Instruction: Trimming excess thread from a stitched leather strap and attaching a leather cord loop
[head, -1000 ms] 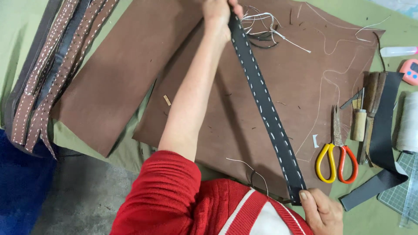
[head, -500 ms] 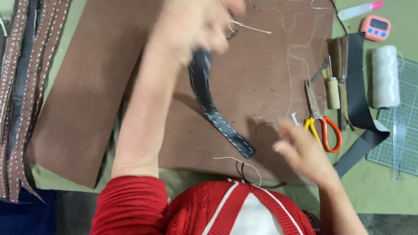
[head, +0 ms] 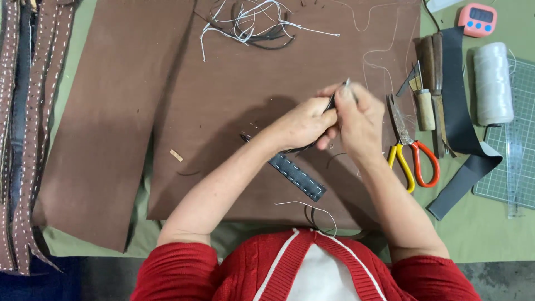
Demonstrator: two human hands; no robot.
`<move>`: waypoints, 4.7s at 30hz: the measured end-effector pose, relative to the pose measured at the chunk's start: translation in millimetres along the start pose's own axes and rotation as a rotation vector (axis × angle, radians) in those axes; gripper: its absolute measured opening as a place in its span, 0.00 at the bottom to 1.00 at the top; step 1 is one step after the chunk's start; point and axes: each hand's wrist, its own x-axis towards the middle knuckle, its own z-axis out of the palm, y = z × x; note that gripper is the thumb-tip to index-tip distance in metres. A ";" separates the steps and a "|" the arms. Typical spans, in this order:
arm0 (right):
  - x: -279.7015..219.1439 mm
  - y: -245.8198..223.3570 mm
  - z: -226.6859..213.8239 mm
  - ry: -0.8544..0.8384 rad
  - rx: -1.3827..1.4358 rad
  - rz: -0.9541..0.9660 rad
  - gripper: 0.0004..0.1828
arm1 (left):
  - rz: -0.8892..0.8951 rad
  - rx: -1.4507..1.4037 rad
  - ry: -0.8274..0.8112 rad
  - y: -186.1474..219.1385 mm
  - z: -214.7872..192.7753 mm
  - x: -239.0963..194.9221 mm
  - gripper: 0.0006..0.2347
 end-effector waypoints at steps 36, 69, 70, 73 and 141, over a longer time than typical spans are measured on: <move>196.6 41.0 -179.1 0.452 -0.048 -0.487 0.25 | -0.501 0.317 0.310 -2.2 -99.1 -200.9 0.10; -32.6 49.2 -382.1 0.149 -1.288 -0.095 0.21 | -0.672 0.491 0.644 10.4 -119.1 -217.1 0.24; -33.5 48.1 -376.7 0.170 -1.297 -0.124 0.21 | -0.596 0.725 0.683 2.1 -126.5 -220.0 0.22; -37.6 53.6 -364.6 0.251 -1.381 -0.233 0.19 | -0.224 1.158 0.846 -25.7 -154.9 -204.9 0.15; -48.8 99.5 -348.9 0.582 -1.728 -0.539 0.11 | 0.372 -0.346 0.766 64.2 -150.7 -13.7 0.01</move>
